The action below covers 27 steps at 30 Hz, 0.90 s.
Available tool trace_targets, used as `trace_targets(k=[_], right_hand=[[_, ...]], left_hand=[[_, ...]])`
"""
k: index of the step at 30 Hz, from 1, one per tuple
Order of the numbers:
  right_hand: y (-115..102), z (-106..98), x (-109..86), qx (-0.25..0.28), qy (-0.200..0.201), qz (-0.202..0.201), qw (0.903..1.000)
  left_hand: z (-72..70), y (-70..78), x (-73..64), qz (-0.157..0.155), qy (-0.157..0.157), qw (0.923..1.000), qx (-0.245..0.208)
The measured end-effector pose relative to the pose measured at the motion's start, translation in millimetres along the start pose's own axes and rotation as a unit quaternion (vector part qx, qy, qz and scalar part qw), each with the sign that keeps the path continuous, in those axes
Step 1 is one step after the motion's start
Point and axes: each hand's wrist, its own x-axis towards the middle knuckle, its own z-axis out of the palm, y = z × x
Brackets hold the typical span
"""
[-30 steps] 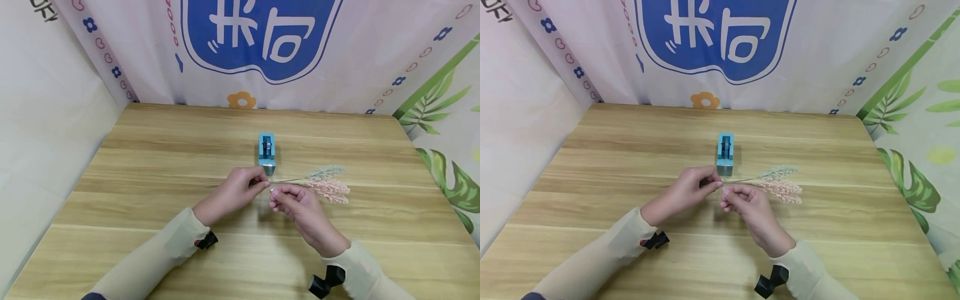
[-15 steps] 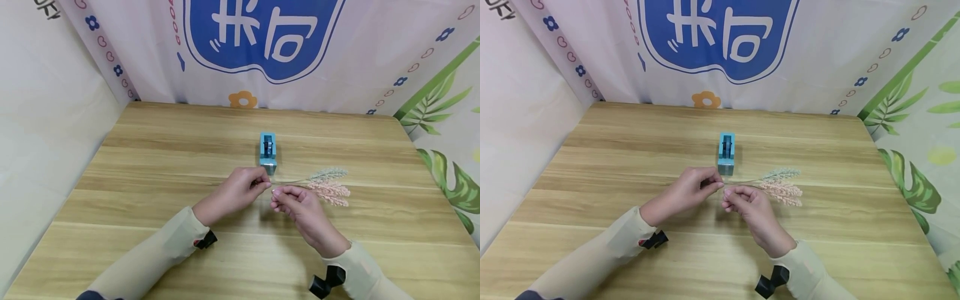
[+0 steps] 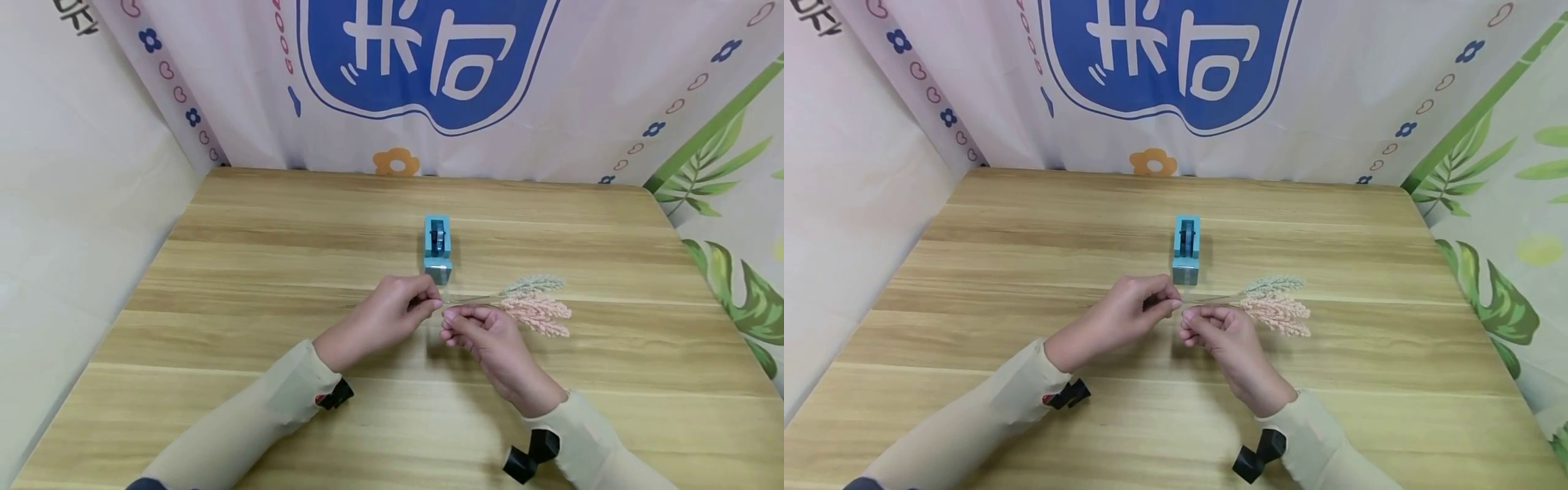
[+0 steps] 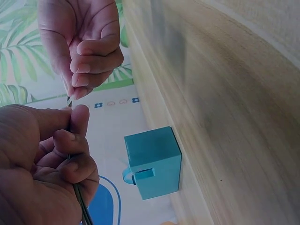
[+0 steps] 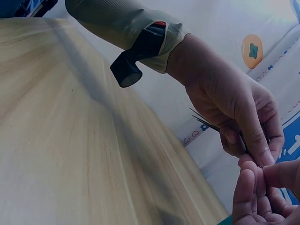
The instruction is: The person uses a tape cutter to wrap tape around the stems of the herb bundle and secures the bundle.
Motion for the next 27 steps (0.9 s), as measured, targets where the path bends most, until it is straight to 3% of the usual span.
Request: trace_targets(k=[13, 27], right_hand=[[1.8, -0.9, 4.1, 0.001, 0.01, 0.021, 0.9997], [4.3, 1.7, 8.0, 0.025, 0.024, 0.013, 0.9993]], left_hand=[[-0.5, -1.4, -0.7, -0.001, -0.011, 0.9999, -0.005], [-2.2, -0.6, -0.9, -0.004, -0.009, 0.9999, -0.004]])
